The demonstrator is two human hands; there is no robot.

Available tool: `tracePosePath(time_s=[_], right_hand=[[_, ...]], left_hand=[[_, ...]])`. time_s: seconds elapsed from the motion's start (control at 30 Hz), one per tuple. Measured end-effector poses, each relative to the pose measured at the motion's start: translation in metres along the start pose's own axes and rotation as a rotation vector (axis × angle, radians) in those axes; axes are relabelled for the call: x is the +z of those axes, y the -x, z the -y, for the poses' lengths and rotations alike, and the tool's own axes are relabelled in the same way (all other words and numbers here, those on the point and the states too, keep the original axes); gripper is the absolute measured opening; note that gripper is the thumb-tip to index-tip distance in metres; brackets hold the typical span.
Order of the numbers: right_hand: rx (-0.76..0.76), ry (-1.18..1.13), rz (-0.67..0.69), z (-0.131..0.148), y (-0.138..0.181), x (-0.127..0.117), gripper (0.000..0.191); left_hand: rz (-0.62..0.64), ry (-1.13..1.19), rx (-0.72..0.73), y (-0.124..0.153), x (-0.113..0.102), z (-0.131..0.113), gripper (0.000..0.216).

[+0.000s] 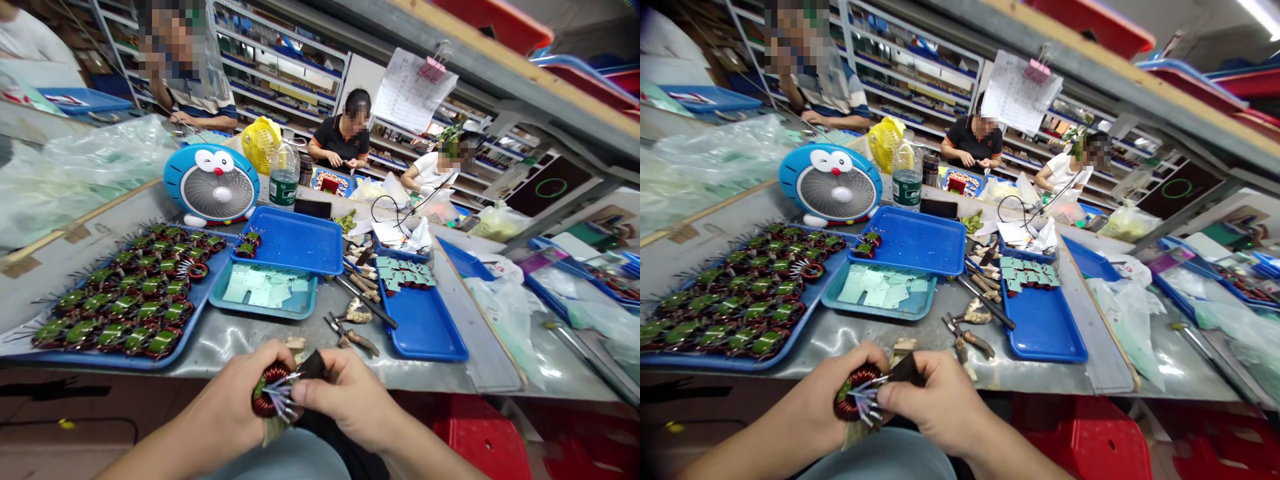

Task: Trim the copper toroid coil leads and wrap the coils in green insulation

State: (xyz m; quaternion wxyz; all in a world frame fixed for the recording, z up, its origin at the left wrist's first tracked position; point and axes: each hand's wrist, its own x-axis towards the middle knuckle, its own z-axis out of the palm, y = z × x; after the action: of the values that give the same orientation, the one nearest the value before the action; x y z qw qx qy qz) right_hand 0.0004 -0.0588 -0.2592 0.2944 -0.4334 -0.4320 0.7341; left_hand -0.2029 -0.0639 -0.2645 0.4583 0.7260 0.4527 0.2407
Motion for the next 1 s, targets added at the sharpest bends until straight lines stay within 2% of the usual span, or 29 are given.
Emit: tracePosePath(time_s=[0.2,0.43,0.6,0.7,0.8,0.9,1.0], right_hand=[[-0.053,-0.006,0.007,-0.012,-0.002,0.004,0.033],[-0.164,0.018,-0.02,-0.009,-0.002,0.008,0.031],[-0.046,-0.095,0.004,-0.005,-0.007,0.008,0.038],[-0.074,-0.009,-0.055,-0.004,-0.006,0.01,0.036],[-0.237,0.289,-0.22,-0.007,-0.001,0.017,0.021],[-0.543,0.634,-0.394,-0.015,0.004,0.028,0.017],[-0.781,0.827,-0.491,-0.021,0.006,0.036,0.014]], left_hand=[[-0.009,-0.114,0.023,0.001,-0.001,0.005,0.021],[-0.016,-0.005,-0.062,0.0,-0.002,0.005,0.022],[-0.033,0.057,-0.095,-0.002,0.0,0.002,0.024],[-0.048,0.057,-0.062,-0.003,-0.001,0.004,0.022],[-0.068,0.003,-0.059,-0.005,0.001,0.008,0.019],[-0.126,0.019,-0.065,-0.007,0.003,0.009,0.02],[-0.148,0.061,-0.065,-0.008,0.004,0.009,0.02]])
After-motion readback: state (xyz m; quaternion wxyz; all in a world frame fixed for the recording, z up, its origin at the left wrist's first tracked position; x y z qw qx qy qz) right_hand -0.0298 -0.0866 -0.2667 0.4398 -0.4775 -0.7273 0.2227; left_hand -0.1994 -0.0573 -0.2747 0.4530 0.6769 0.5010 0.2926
